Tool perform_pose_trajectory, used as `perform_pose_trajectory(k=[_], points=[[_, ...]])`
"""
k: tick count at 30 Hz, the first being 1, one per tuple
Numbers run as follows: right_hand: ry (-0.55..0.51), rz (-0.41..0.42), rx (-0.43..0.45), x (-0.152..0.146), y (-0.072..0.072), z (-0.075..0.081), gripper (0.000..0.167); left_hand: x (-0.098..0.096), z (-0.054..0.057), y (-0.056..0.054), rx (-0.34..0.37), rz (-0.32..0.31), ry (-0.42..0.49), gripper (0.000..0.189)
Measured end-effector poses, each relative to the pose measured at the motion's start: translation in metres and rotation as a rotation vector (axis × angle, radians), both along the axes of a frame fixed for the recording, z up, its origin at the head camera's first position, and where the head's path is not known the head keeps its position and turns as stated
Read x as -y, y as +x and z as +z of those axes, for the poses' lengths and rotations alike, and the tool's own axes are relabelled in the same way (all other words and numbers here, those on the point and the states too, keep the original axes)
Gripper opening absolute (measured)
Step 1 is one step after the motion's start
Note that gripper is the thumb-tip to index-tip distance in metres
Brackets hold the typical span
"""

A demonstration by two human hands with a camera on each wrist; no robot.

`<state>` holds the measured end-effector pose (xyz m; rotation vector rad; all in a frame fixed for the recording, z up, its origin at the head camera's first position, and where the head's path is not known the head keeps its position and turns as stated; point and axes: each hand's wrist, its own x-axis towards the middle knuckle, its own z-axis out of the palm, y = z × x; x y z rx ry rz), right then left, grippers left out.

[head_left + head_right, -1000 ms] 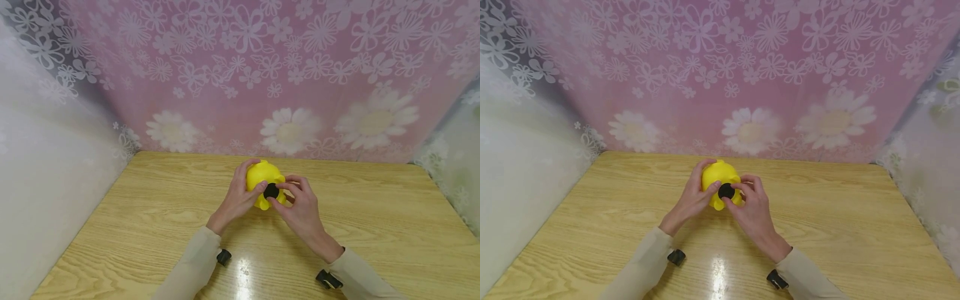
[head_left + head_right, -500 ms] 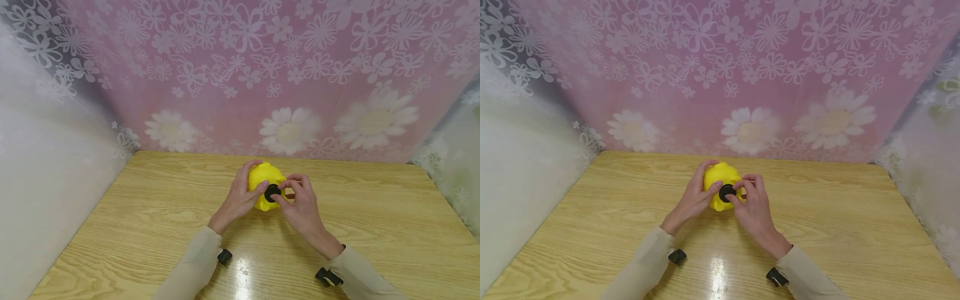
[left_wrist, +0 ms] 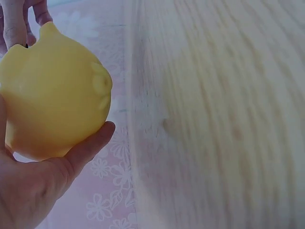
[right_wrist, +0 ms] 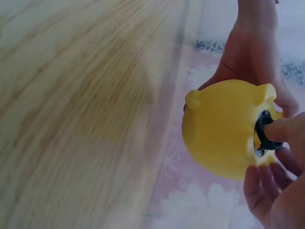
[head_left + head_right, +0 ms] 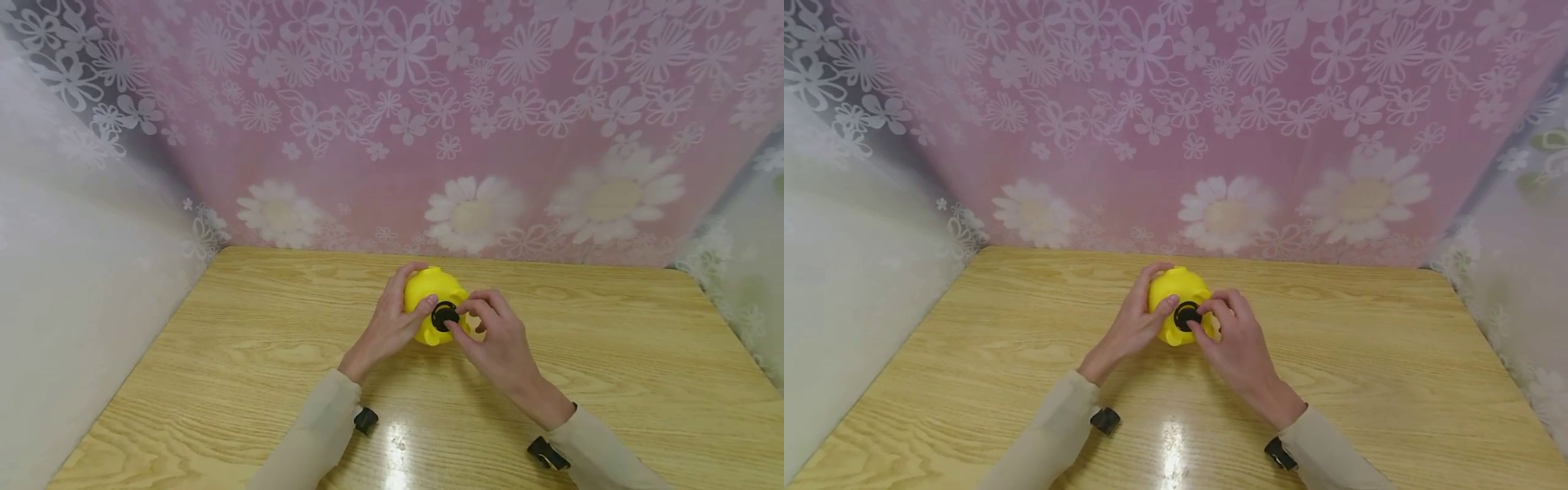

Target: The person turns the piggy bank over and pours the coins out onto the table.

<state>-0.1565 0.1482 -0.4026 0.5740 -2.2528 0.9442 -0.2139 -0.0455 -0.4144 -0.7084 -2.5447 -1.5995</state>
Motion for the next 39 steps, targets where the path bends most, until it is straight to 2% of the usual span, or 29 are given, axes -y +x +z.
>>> perform_pose_trajectory(k=[5,13,17,24,30,39], points=[[0.057,0.107,-0.067,-0.006,-0.002,-0.002,0.032,-0.001,-0.001,0.001,-0.011,-0.003,0.000,0.065],[0.163,0.180,-0.102,-0.015,-0.005,-0.003,0.039,0.000,-0.002,0.001,-0.002,-0.008,-0.008,0.062],[0.179,0.213,-0.096,-0.016,-0.005,-0.003,0.042,0.000,-0.002,0.001,0.001,-0.003,-0.005,0.060],[0.196,0.215,-0.082,-0.018,-0.004,-0.004,0.031,0.001,-0.003,0.001,-0.007,0.012,-0.008,0.062],[0.177,0.222,-0.065,-0.021,-0.002,-0.004,0.029,0.002,-0.003,0.001,-0.003,0.003,0.004,0.062],[0.131,0.191,0.039,-0.026,0.001,-0.002,0.043,0.002,-0.003,0.001,0.012,-0.019,0.031,0.057]])
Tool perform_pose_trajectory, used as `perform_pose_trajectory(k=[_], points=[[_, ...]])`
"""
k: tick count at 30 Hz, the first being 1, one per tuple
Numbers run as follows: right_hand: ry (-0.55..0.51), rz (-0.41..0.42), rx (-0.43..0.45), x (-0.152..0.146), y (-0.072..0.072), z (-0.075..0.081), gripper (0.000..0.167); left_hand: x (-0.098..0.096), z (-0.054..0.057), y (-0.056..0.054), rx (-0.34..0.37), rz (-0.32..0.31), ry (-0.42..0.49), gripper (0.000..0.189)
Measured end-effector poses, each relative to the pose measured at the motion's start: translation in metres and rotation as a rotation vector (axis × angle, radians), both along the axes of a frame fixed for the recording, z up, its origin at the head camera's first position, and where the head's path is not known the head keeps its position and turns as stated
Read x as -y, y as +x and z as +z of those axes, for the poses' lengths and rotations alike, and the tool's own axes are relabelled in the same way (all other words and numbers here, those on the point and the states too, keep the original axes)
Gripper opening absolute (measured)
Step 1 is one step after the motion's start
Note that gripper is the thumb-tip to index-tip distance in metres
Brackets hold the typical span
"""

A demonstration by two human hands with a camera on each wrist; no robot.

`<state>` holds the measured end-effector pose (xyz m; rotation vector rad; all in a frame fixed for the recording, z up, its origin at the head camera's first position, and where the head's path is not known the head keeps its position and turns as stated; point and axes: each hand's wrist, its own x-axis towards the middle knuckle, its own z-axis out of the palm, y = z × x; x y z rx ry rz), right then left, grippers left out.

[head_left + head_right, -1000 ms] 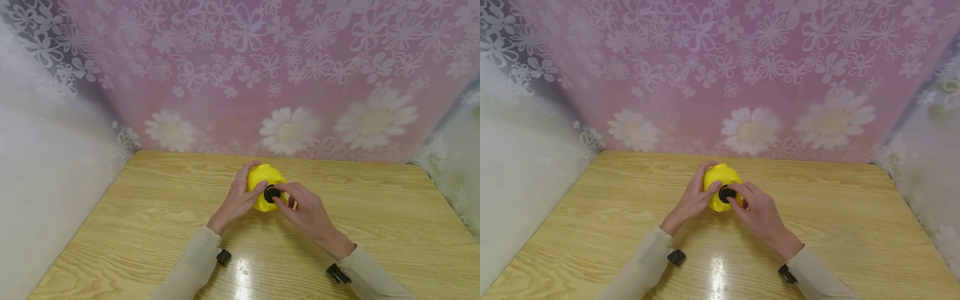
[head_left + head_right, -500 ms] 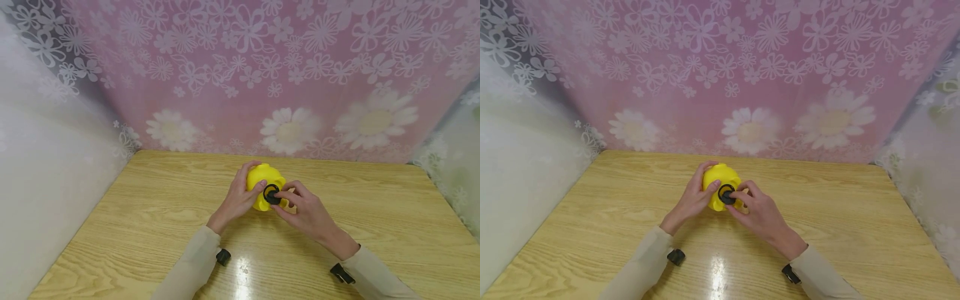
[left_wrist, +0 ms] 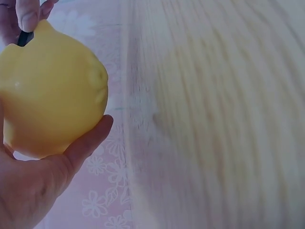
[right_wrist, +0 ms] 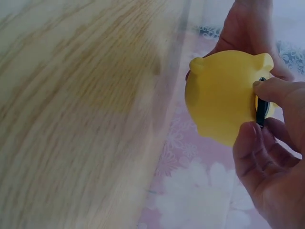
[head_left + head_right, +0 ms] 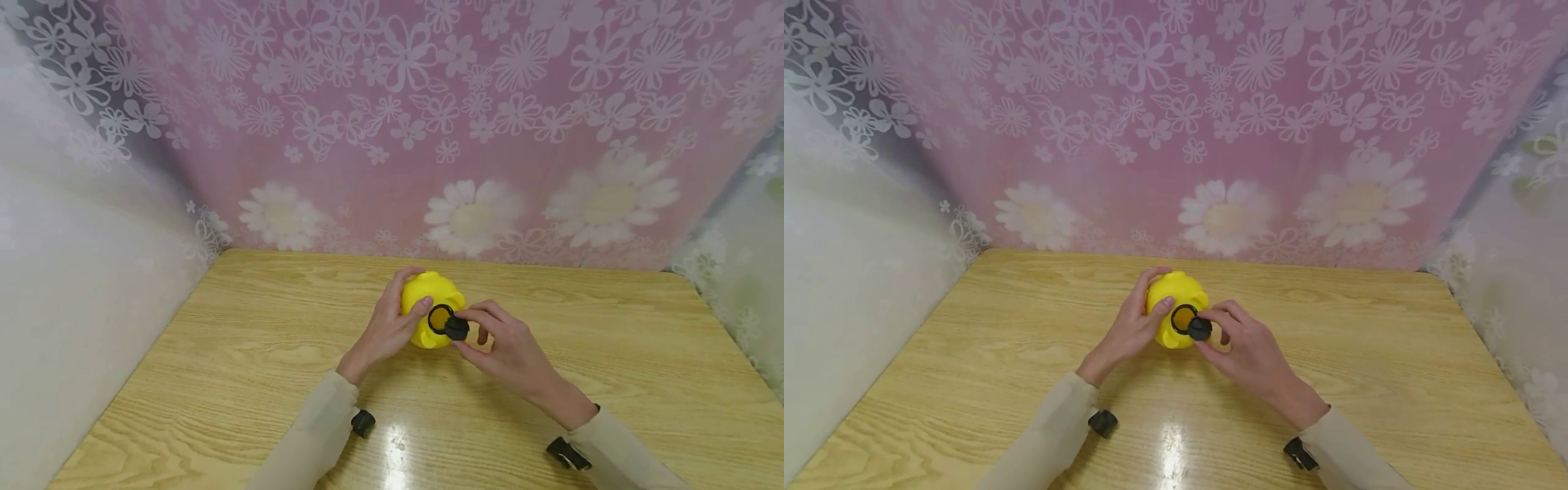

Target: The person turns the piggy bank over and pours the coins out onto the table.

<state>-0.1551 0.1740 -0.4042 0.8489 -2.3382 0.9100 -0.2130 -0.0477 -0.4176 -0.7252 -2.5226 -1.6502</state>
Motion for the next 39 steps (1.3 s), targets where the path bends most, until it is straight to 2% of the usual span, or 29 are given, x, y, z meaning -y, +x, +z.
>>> perform_pose_trajectory(k=[8,20,24,36,39], points=[[-0.020,-0.004,0.080,-0.007,0.003,0.003,0.043,0.000,0.000,0.001,0.010,-0.014,0.002,0.053],[0.040,-0.125,0.035,-0.037,0.002,0.005,0.043,0.004,0.001,0.002,0.023,-0.012,0.006,0.048],[0.072,-0.180,0.044,-0.053,0.001,0.003,0.043,0.005,0.000,0.002,0.030,-0.012,0.009,0.047],[0.114,-0.243,0.042,-0.099,-0.003,-0.011,0.045,0.004,0.000,0.003,0.072,-0.047,0.034,0.044],[0.124,-0.266,0.068,-0.110,-0.003,-0.014,0.043,0.002,0.001,0.002,0.081,-0.074,0.037,0.044]])
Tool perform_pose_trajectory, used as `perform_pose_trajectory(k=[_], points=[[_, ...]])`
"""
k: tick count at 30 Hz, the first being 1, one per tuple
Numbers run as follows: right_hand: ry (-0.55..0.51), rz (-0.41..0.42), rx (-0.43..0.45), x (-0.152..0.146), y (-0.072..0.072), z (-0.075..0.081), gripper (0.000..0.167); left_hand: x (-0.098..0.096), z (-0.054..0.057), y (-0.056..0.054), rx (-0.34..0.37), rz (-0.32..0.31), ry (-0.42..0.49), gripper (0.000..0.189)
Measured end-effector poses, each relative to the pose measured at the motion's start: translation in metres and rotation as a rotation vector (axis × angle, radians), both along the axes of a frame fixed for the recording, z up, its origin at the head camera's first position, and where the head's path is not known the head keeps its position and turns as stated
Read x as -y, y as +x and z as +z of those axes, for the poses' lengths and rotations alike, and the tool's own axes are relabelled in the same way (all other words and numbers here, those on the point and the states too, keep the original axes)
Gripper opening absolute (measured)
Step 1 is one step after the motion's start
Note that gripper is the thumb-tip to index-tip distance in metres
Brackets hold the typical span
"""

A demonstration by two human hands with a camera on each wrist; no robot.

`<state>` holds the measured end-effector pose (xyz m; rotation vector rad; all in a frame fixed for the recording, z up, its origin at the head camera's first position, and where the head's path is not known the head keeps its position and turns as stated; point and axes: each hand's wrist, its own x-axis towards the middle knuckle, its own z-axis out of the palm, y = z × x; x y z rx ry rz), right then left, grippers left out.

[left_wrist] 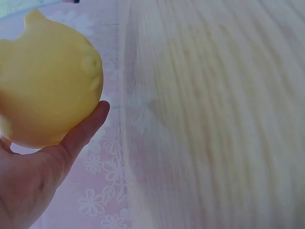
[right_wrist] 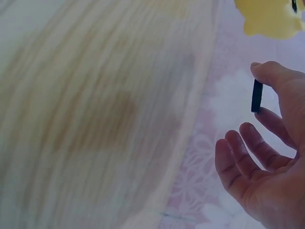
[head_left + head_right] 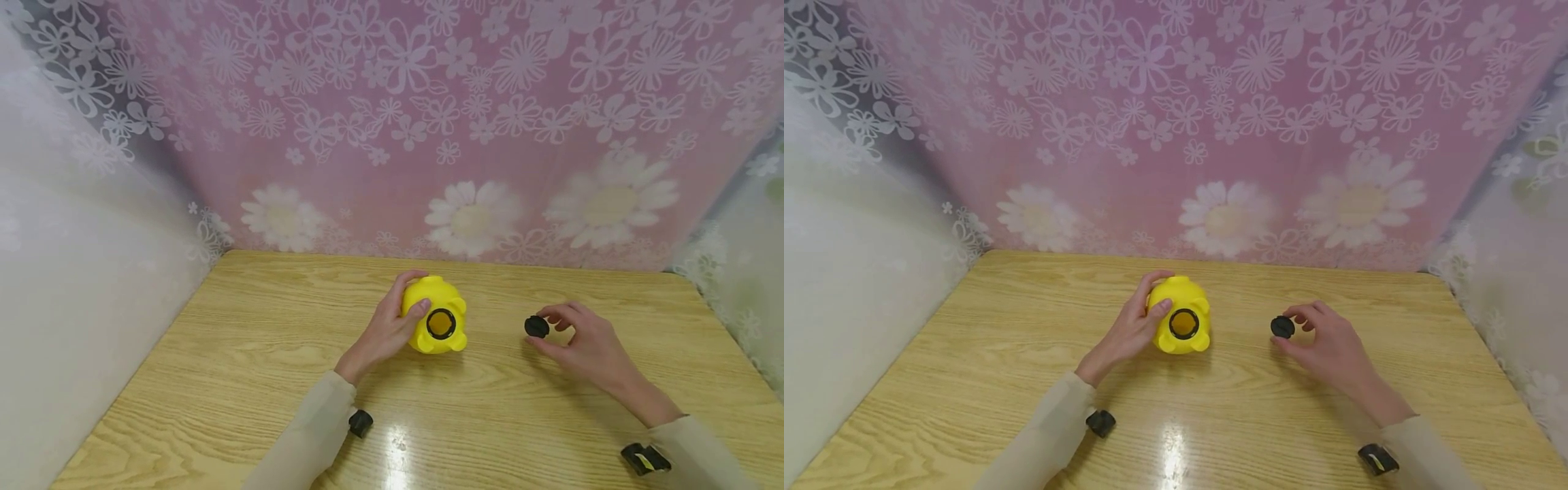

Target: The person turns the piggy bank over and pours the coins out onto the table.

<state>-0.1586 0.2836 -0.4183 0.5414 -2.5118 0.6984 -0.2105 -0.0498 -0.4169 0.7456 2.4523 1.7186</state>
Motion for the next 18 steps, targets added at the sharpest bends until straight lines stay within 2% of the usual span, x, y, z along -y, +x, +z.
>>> perform_pose_trajectory(k=[10,13,18], points=[[0.082,-0.101,0.200,-0.028,-0.003,-0.003,0.038,-0.006,0.001,0.002,-0.019,-0.110,0.028,0.049],[0.103,-0.113,0.258,-0.035,-0.006,-0.004,0.039,-0.009,0.000,0.003,-0.024,-0.131,0.039,0.052],[0.167,-0.123,0.305,-0.046,-0.010,-0.006,0.041,-0.013,-0.001,0.005,-0.017,-0.139,0.068,0.054]])
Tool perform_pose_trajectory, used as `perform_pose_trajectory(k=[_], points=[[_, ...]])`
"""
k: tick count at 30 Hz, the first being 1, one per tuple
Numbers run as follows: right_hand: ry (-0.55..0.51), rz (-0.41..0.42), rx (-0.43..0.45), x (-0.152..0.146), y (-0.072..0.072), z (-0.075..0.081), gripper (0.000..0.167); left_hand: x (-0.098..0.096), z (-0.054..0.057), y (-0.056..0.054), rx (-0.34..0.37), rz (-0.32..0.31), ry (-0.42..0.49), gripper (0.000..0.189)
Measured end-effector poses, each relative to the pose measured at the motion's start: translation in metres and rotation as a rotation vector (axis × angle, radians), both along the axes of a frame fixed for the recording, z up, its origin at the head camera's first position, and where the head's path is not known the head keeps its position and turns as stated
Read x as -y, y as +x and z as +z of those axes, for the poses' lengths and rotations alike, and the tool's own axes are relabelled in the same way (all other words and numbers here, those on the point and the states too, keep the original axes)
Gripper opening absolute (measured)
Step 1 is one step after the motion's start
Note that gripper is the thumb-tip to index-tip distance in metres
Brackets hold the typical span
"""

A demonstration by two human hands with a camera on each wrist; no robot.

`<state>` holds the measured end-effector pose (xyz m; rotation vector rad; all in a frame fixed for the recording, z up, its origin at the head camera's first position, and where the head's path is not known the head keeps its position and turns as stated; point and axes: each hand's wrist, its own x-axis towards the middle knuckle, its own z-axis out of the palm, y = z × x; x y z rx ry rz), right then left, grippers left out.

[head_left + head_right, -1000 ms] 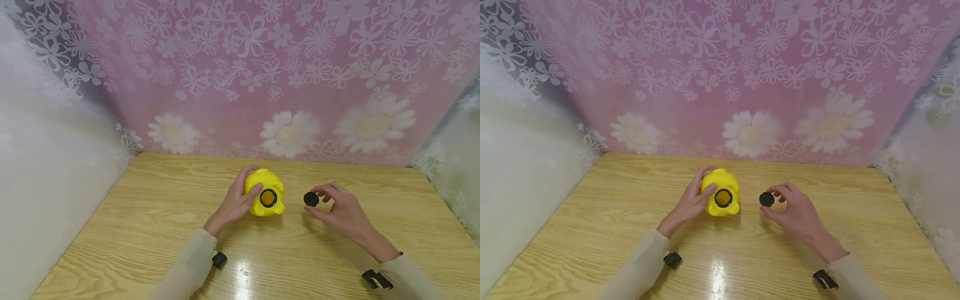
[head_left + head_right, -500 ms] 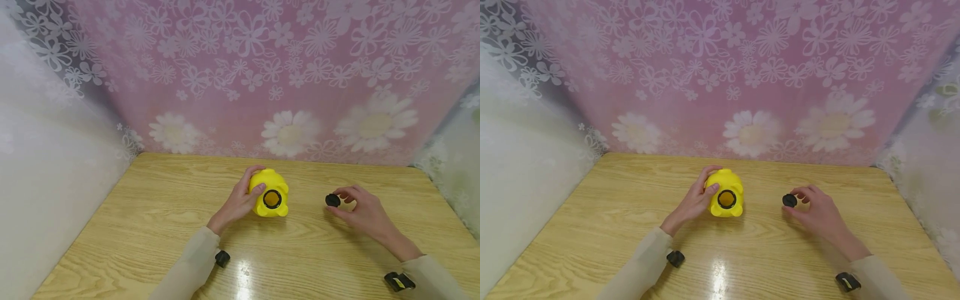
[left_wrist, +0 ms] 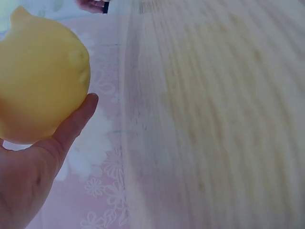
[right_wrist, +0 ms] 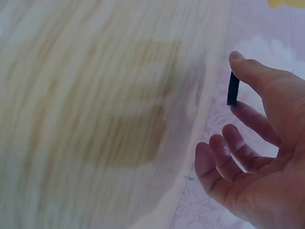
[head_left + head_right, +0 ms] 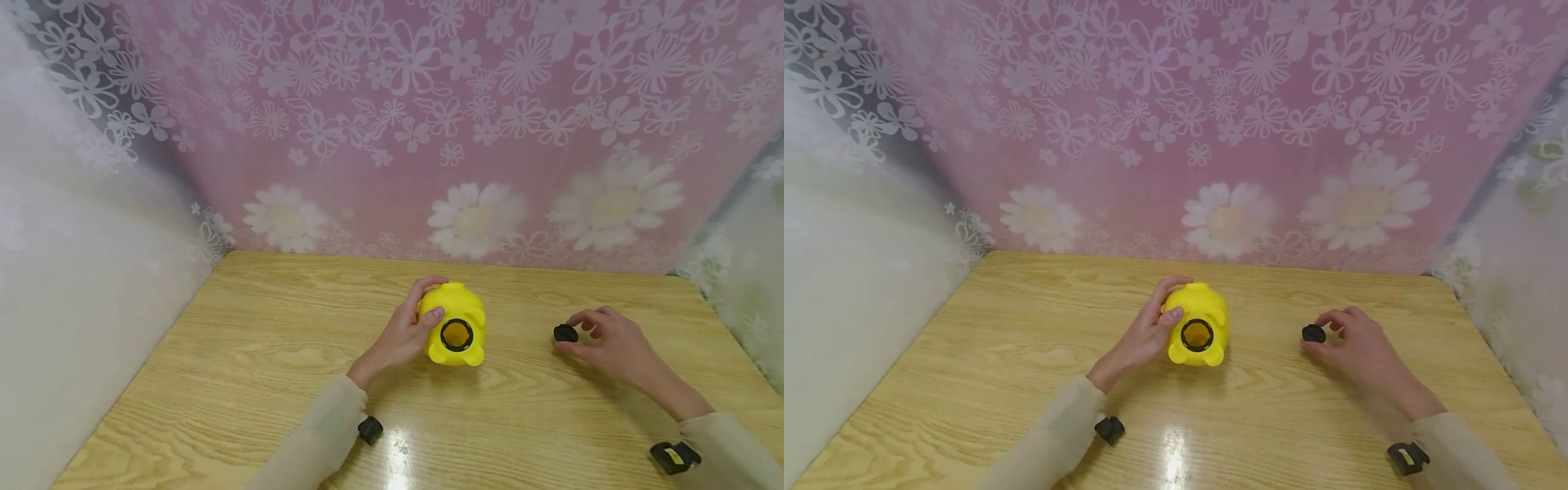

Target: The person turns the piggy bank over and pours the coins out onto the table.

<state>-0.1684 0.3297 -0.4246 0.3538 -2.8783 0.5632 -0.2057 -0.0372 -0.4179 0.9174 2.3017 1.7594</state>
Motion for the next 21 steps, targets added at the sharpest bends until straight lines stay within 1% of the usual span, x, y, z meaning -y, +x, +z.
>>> perform_pose_trajectory(k=[6,9,14,21], points=[[0.037,0.003,0.102,-0.012,0.000,0.001,0.046,-0.002,0.002,0.001,-0.014,0.007,0.015,0.053],[0.042,0.012,0.134,-0.016,0.000,0.000,0.046,-0.003,0.005,0.001,-0.016,0.005,0.015,0.050],[0.045,0.027,0.154,-0.020,0.001,-0.001,0.045,-0.003,0.008,0.000,-0.025,0.007,-0.003,0.050],[0.046,0.035,0.153,-0.023,0.002,-0.002,0.044,-0.003,0.010,0.001,-0.029,0.013,-0.023,0.054]])
